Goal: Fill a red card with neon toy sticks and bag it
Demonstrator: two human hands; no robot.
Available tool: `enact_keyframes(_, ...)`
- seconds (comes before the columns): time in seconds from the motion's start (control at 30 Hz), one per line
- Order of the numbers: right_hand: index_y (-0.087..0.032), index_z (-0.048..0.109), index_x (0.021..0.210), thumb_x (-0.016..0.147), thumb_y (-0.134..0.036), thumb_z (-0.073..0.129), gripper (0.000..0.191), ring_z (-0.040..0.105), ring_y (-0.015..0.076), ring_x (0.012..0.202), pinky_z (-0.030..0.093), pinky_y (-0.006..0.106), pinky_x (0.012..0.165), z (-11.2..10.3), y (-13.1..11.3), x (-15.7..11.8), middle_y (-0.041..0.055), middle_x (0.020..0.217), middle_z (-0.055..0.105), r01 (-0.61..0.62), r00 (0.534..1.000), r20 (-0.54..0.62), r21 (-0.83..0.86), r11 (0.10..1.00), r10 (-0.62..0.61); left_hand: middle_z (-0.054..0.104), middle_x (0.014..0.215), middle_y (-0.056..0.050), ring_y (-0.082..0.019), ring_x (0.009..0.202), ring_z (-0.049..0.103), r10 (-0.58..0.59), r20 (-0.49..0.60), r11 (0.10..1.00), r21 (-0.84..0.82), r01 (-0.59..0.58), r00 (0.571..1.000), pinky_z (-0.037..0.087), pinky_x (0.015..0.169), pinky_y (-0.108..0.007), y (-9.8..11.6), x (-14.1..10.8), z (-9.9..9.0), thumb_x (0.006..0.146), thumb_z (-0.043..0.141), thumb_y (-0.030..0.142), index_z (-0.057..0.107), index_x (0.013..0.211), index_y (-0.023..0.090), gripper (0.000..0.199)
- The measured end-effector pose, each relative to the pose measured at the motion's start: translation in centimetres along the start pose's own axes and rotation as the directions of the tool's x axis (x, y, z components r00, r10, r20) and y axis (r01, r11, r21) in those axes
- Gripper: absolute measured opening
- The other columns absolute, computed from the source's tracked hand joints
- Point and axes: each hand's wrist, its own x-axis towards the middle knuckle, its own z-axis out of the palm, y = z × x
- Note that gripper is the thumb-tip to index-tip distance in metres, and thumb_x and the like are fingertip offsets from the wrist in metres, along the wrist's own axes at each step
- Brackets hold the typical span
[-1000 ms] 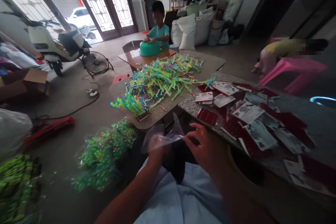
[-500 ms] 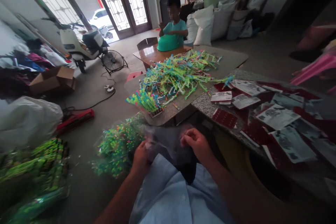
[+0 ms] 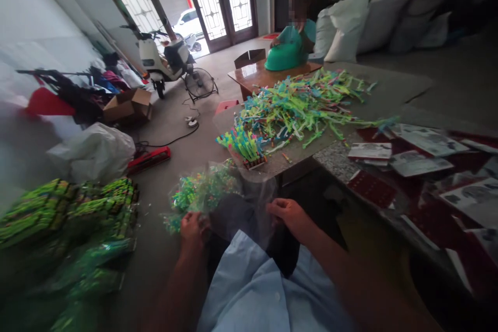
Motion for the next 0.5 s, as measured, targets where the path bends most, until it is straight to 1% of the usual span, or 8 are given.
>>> enact_keyframes(0.03,-0.018,0.063,0.064,0.066,-0.066,0.085,0.052,0.043,0.0098,0.052,0.045,0.026,0.055,0.4,-0.1,0.3,-0.0052,0.055,0.051,0.022,1.0,-0.006,-0.043,0.999,-0.023,0.066,0.102,-0.003,-0.016,0.08,0.066,0.166,-0.095,0.986,0.048,-0.162,0.982,0.052,0.066,-0.026,0.6,-0.8,-0.5,0.079,0.071,0.025,0.054,0.108,0.023,0.033)
enact_keyframes(0.1,-0.019,0.06,0.062,0.069,-0.069,0.081,0.055,0.045,0.0106,0.053,0.041,0.025,0.054,1.4,-0.2,0.8,-0.0038,0.055,0.052,0.071,0.997,-0.006,-0.13,0.989,-0.072,0.063,0.125,-0.008,-0.022,0.107,0.064,0.555,-0.169,0.829,0.193,-0.525,0.815,0.054,0.091,-0.036,1.6,-3.3,-1.3,0.082,0.07,0.03,0.054,0.12,0.025,0.042)
enact_keyframes(0.17,-0.019,0.057,0.06,0.074,-0.07,0.077,0.057,0.046,0.011,0.054,0.038,0.025,0.055,2.7,-0.2,1.3,-0.0029,0.055,0.052,0.125,0.992,0.029,-0.177,0.976,-0.122,0.061,0.133,-0.008,-0.028,0.121,0.058,0.782,-0.068,0.599,0.352,-0.719,0.619,0.046,0.108,-0.045,2.2,-6.4,-1.4,0.085,0.069,0.039,0.056,0.125,0.027,0.044)
enact_keyframes(0.2,-0.019,0.055,0.059,0.077,-0.07,0.074,0.057,0.046,0.0112,0.054,0.037,0.026,0.056,3.4,-0.1,1.5,-0.0028,0.055,0.052,0.15,0.988,0.054,-0.185,0.971,-0.142,0.06,0.136,-0.007,-0.029,0.127,0.055,0.8,0.059,0.532,0.389,-0.752,0.597,0.043,0.113,-0.045,2.3,-7.9,-1.2,0.085,0.072,0.04,0.057,0.126,0.029,0.045)
enact_keyframes(0.27,-0.019,0.054,0.06,0.082,-0.069,0.07,0.056,0.046,0.0116,0.056,0.036,0.026,0.057,4.8,-0.2,1.7,-0.0028,0.056,0.052,0.186,0.979,0.112,-0.188,0.964,-0.168,0.066,0.123,-0.007,-0.028,0.119,0.06,0.727,0.267,0.532,0.362,-0.765,0.632,0.046,0.108,-0.042,2.1,-10.1,-0.1,0.087,0.073,0.041,0.064,0.116,0.027,0.034)
enact_keyframes(0.3,-0.019,0.055,0.061,0.083,-0.068,0.069,0.056,0.045,0.0119,0.057,0.036,0.026,0.058,5.5,-0.3,1.8,-0.0029,0.057,0.051,0.203,0.974,0.138,-0.189,0.961,-0.178,0.069,0.116,-0.008,-0.027,0.109,0.064,0.61,0.369,0.607,0.35,-0.713,0.701,0.05,0.099,-0.038,1.9,-10.8,0.6,0.085,0.076,0.042,0.065,0.118,0.026,0.037)
enact_keyframes(0.37,-0.019,0.056,0.063,0.084,-0.068,0.067,0.054,0.045,0.0123,0.06,0.036,0.026,0.059,6.6,-0.5,1.8,-0.0032,0.06,0.05,0.236,0.962,0.185,-0.19,0.953,-0.202,0.071,0.104,-0.008,-0.024,0.093,0.066,0.391,0.507,0.751,0.308,-0.585,0.768,0.053,0.086,-0.034,1.4,-11.1,1.8,0.083,0.079,0.045,0.068,0.115,0.023,0.041)
enact_keyframes(0.5,-0.019,0.058,0.066,0.085,-0.07,0.064,0.055,0.046,0.0131,0.062,0.038,0.025,0.059,7.9,-0.9,1.7,-0.0031,0.062,0.051,0.269,0.942,0.254,-0.18,0.946,-0.219,0.071,0.091,-0.006,-0.02,0.083,0.064,0.224,0.588,0.904,0.173,-0.391,0.778,0.051,0.076,-0.029,0.5,-9.9,2.2,0.084,0.077,0.05,0.071,0.103,0.017,0.039)
